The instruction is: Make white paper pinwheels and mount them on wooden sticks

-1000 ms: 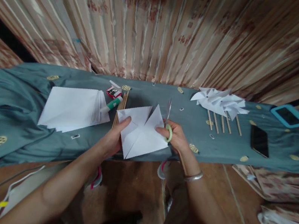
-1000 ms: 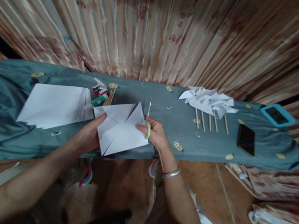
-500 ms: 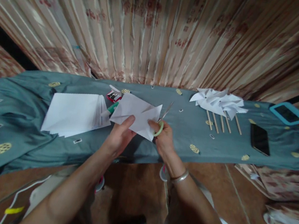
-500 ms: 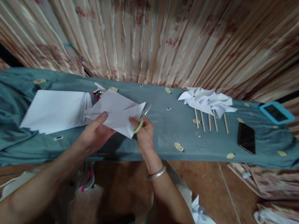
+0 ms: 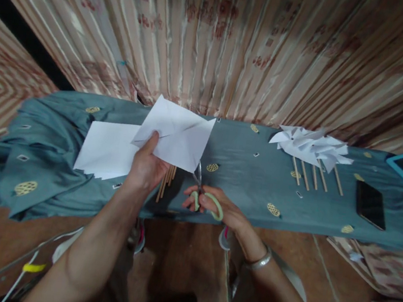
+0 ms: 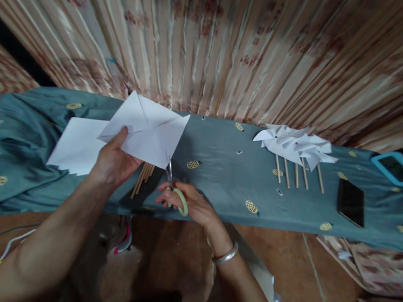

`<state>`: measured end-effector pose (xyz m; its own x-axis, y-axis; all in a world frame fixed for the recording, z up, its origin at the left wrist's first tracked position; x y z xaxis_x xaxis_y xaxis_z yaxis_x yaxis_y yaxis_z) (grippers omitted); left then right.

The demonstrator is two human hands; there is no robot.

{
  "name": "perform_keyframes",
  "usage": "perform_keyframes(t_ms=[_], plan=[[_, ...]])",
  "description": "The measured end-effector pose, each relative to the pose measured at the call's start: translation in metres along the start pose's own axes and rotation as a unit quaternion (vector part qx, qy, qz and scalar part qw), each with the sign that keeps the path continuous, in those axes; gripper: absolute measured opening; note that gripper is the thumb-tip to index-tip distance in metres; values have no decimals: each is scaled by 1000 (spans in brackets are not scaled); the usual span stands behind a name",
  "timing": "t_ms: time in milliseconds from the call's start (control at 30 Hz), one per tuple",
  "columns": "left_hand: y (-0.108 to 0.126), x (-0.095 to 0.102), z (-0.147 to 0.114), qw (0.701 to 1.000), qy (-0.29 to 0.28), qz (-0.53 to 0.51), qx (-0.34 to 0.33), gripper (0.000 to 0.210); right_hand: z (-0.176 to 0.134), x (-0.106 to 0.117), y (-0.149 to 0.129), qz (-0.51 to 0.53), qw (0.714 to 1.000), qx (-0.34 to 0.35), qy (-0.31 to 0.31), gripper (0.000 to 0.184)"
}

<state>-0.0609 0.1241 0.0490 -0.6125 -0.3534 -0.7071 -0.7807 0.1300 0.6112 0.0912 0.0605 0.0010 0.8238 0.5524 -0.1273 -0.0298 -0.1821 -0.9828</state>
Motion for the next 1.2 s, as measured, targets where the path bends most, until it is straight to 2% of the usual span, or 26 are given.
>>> perform_keyframes(t_ms=[100,367,533,1000,1200], plan=[[0,-1,2,1000,-9,-7,1,29,-1,-2,4,-7,1000,-2,-19,73],[-9,-1,6,998,-57,6,3,32,0,2,2,-24,1000,-13,-9,74],[-13,-2,3,999,-52,8,10,30,1,1,4,-14,1000,-8,-11,66],[-13,-8,-2,998,-56,16,11,33,2,0,4,-30,999,-14,-11,62],[-12,-7,-3,999,-41,10,15,33,1,-1,2,-42,999,-17,-2,60]])
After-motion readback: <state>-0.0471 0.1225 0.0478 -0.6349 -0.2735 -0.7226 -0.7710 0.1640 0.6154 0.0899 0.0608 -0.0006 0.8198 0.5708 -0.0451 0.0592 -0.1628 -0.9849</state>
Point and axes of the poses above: each hand's wrist, its own z-axis towards the middle knuckle, its own x-axis out of the back of the hand, y = z × x, the point moved 8 cm from there along z, towards the middle knuckle, and after that the axes turned 7 degrees about x, right-handed, at the moved point
